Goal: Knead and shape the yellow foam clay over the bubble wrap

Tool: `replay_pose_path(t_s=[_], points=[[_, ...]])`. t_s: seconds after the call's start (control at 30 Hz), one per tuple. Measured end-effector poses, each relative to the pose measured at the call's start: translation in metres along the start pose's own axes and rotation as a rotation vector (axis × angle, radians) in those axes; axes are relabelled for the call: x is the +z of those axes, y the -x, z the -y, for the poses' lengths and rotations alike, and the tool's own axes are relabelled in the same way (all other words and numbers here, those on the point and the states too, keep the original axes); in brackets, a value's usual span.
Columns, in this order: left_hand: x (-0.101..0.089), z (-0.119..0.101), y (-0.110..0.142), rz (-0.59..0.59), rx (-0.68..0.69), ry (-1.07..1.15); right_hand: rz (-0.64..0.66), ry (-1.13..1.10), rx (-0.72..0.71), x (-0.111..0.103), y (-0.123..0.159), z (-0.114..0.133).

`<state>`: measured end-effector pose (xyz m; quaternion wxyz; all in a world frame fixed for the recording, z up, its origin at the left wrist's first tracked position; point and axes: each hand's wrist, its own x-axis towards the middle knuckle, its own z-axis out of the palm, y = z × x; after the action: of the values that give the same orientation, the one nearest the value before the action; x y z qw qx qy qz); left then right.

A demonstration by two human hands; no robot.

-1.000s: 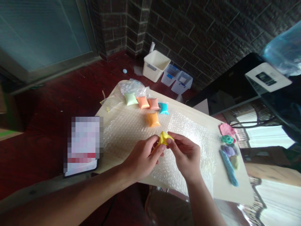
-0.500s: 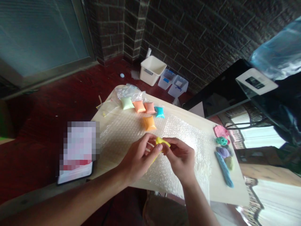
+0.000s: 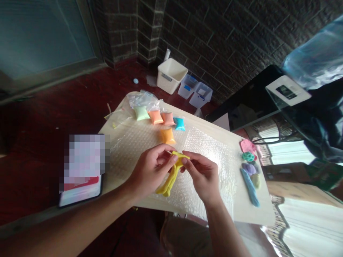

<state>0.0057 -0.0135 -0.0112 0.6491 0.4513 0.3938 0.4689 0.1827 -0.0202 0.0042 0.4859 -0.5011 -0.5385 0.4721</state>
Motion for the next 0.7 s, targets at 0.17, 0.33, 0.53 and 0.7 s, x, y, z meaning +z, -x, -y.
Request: replay_pose_path(t_s=[0.17, 0.33, 0.53, 0.7], points=[[-0.0031, 0.0002, -0.0003, 0.040, -0.018, -0.018, 0.039, 0.029, -0.021, -0.0015, -0.0007, 0.0021], [-0.0023, -0.0012, -0.0011, 0.013, -0.009, -0.016, 0.055, 0.012, -0.002, -0.0028, -0.0008, 0.0020], [-0.0006, 0.0022, -0.0016, -0.003, 0.026, -0.039, 0.004, 0.000, 0.028, -0.0018, -0.0023, 0.0003], [-0.0003, 0.0007, -0.0020, 0.021, -0.021, 0.036, 0.010, 0.021, 0.027, -0.0033, -0.0022, -0.0003]])
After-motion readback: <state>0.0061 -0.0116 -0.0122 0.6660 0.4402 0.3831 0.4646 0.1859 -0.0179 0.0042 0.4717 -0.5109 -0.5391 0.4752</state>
